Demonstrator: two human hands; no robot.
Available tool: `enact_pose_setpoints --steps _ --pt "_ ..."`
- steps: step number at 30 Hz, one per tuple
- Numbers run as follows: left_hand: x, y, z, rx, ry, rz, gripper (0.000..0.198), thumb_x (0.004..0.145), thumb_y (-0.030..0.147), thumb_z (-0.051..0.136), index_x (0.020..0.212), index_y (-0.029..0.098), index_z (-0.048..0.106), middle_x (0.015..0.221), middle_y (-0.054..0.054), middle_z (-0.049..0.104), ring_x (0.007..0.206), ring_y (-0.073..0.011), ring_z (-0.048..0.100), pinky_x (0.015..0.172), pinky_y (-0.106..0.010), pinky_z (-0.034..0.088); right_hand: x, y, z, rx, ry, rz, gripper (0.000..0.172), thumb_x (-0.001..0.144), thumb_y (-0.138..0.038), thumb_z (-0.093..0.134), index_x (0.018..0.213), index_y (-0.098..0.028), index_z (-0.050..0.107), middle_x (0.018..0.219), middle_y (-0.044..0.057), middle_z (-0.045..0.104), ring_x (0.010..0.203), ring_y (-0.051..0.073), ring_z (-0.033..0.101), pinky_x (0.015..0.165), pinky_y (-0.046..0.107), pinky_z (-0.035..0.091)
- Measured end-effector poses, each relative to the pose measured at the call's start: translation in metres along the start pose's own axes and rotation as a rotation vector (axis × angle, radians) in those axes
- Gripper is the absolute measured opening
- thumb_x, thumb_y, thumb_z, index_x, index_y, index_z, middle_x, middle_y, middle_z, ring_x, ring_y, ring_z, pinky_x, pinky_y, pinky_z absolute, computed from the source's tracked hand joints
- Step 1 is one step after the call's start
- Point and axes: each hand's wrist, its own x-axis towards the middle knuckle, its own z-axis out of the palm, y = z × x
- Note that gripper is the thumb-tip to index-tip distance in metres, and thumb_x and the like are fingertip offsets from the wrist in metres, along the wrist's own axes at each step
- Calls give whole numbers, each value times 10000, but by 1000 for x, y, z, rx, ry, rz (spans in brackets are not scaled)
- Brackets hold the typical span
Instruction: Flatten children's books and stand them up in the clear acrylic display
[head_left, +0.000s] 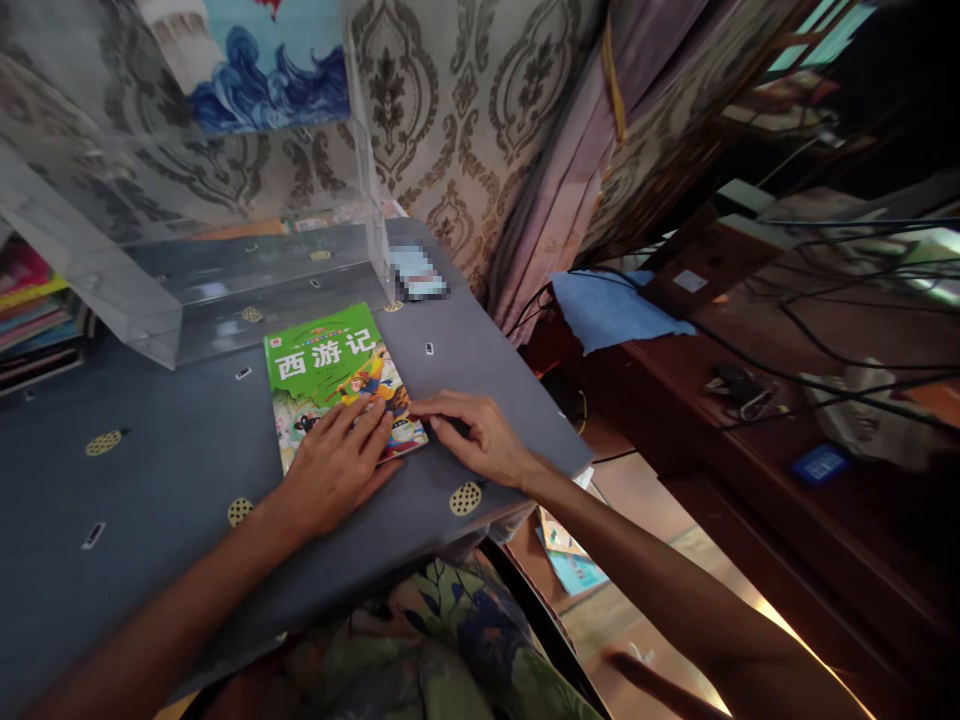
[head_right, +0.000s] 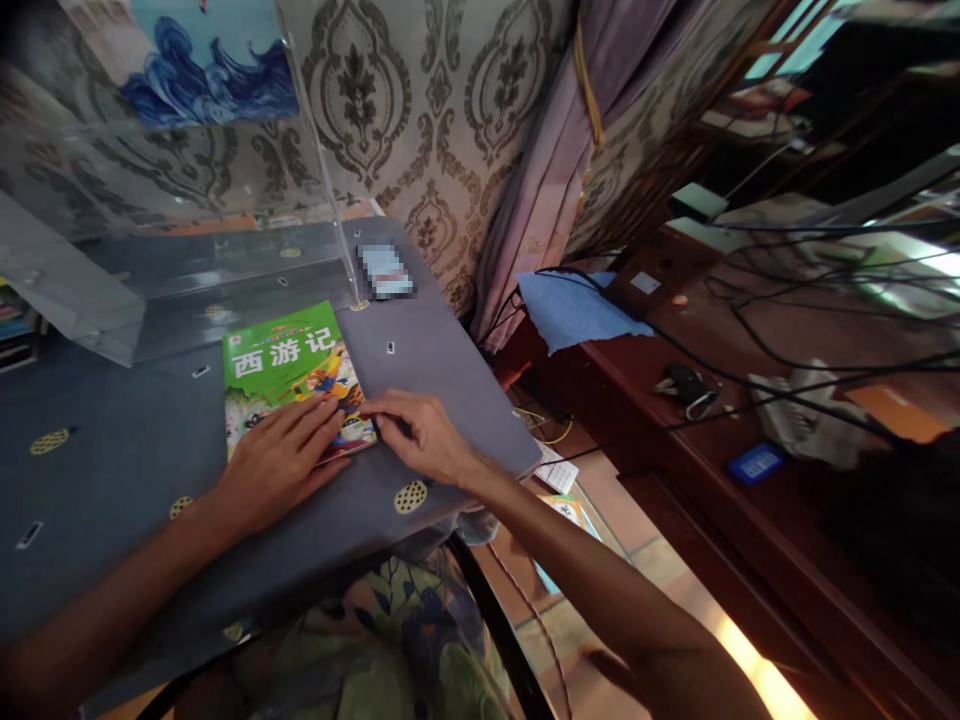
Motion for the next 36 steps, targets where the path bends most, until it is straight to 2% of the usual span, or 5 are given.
enact_pose_setpoints --steps 6,10,15,26,36 --pt "-4 -10 -24 -173 -28 -46 325 1005 391 472 1024 166 705 1089 -103 738 1014 -246 673 888 -395 549 -6 -19 12 22 -111 -31 275 954 -184 464 1109 -176 692 963 64 727 848 159 677 781 311 544" --pt "2 -16 -38 -174 -206 -260 302 1001 366 459 868 190 665 898 -69 695 854 -223 656 752 -354 535 -10 -35 30 29 -286 -144 295 916 -149 473 1131 -161 674 1096 101 717 965 176 685 848 312 547" --pt "22 -8 -43 75 -410 -390 284 941 425 546 957 153 626 966 -127 641 942 -311 614 644 -360 513 -7 -40 39 52 -422 -265 282 914 -146 473 1105 -138 681 1100 115 736 1005 188 688 878 306 544" --pt "42 10 -48 109 -568 -438 150 921 196 491 987 125 606 924 -161 694 879 -324 674 642 -369 523 8 -17 12 23 -129 -43 279 948 -210 476 1082 -164 717 864 50 752 753 153 682 706 272 530" --pt "41 -8 -60 12 -564 -500 214 933 224 442 1054 161 608 825 -102 730 749 -304 708 682 -406 521 5 -10 13 65 -107 9 272 951 -213 486 1096 -172 713 897 54 745 783 150 682 694 265 523"
